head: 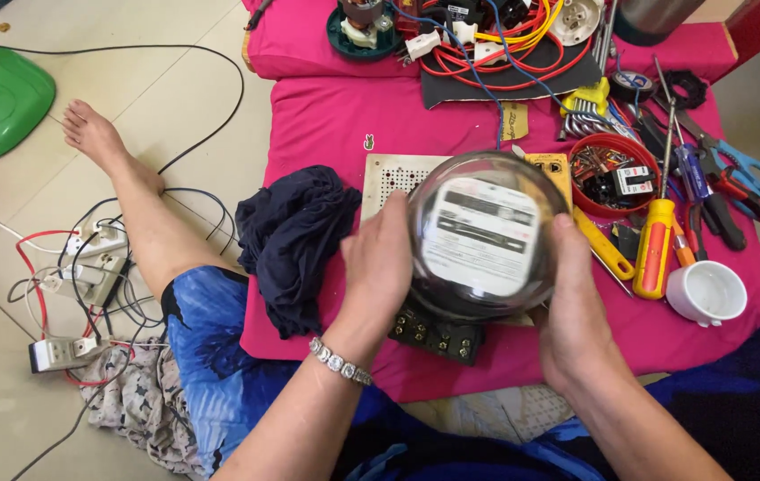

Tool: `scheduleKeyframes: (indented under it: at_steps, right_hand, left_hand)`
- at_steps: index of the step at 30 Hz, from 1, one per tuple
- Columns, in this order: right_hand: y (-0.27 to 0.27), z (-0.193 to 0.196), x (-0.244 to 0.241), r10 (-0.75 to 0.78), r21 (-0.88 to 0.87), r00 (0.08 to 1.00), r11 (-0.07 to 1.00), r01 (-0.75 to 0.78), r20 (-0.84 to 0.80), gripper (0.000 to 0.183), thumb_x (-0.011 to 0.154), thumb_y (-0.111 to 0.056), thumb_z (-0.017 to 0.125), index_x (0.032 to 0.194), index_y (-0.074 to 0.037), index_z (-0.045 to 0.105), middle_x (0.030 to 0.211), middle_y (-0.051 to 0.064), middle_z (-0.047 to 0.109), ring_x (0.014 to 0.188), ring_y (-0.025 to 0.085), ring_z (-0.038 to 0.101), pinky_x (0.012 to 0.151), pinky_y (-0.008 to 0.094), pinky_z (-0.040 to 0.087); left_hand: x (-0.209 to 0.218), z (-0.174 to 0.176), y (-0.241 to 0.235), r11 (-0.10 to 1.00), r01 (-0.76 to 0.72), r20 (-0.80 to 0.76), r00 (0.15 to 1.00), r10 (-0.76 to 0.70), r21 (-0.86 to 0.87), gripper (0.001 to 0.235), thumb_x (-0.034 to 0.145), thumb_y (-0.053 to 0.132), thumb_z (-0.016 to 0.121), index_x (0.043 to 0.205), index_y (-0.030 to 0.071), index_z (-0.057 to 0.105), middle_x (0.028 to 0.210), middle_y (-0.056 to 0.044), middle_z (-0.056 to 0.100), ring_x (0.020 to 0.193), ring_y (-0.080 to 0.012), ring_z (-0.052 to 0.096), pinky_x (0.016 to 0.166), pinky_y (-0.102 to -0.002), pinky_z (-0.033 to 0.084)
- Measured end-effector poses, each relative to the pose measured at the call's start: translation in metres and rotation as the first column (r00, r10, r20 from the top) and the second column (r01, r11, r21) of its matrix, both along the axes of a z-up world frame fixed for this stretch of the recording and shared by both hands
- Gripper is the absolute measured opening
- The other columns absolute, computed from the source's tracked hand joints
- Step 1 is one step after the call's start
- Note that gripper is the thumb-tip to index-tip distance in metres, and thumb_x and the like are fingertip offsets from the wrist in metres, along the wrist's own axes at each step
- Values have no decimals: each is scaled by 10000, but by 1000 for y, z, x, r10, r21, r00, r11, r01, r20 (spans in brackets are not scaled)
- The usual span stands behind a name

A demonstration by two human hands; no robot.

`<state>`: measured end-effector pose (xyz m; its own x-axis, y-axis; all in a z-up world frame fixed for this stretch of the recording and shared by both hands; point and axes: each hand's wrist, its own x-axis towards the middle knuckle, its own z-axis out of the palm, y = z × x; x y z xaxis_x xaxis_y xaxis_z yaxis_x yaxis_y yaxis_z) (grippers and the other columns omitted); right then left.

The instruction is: The person sits on the floor and assembles an electrical meter by placing the main unit onto a perforated board and securing it with a transparent cover. They then connect wires to the meter's terminals using a screwdriver.

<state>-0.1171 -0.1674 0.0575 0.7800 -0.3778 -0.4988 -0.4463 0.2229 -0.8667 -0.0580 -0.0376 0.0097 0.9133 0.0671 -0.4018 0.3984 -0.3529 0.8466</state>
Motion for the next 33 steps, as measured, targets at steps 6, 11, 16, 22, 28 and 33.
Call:
scheduleKeyframes:
  at_steps: [6,11,16,22,28,33]
  right_hand:
    - [5,6,-2,68,-34,997,997,-68,19,812,938,-615,359,1608,-156,368,1612,84,424,1474,325,401,1164,580,309]
    - [-10,-9,-5,-40,117,999,992,39,12,629,967,-499,291,1451,-208,568,1377,4,695,1223,157,631,946,363,486]
    - [-5,5,-11,-47,118,994,991,59,-99,605,993,-474,267,1451,-220,570,1383,5,692,1249,178,624,1005,395,480]
    - [-32,-34,-10,-128,129,991,984,124,26,566,1025,-436,317,1435,-134,566,1367,69,684,1217,199,635,994,401,522]
    - [-115,-110,8,-87,-466,976,868,171,197,520,1076,-433,375,1443,-88,506,1368,116,628,1185,233,641,888,357,504]
    - [-116,-106,22,-13,-254,996,967,-9,-83,646,1051,-497,315,1445,-25,513,1375,225,632,1211,313,648,987,408,501]
  left_hand:
    - [-8,-5,11,999,-28,81,996,31,-35,708,980,544,311,1169,23,752,1306,-267,664,1333,-466,506,1138,-501,324]
    - [-17,-21,11,993,-116,109,987,116,-12,621,984,478,304,1036,47,748,1173,-190,760,1119,-328,676,938,-391,434]
    - [-30,-42,25,985,-153,152,975,163,-73,612,970,482,331,1308,139,708,1354,-82,718,1322,-186,629,1063,-299,422]
    - [-37,-69,41,960,-252,354,914,195,122,470,988,392,422,1303,160,684,1299,-106,702,1244,-254,600,1066,-382,404]
    - [-23,-63,48,971,-98,31,995,93,218,545,921,491,471,1324,188,675,1240,-136,699,1192,-302,617,1025,-425,431]
    - [-14,-63,41,975,-49,-99,992,72,218,573,943,505,385,1422,286,610,1267,-230,599,1345,-306,504,1102,-410,387]
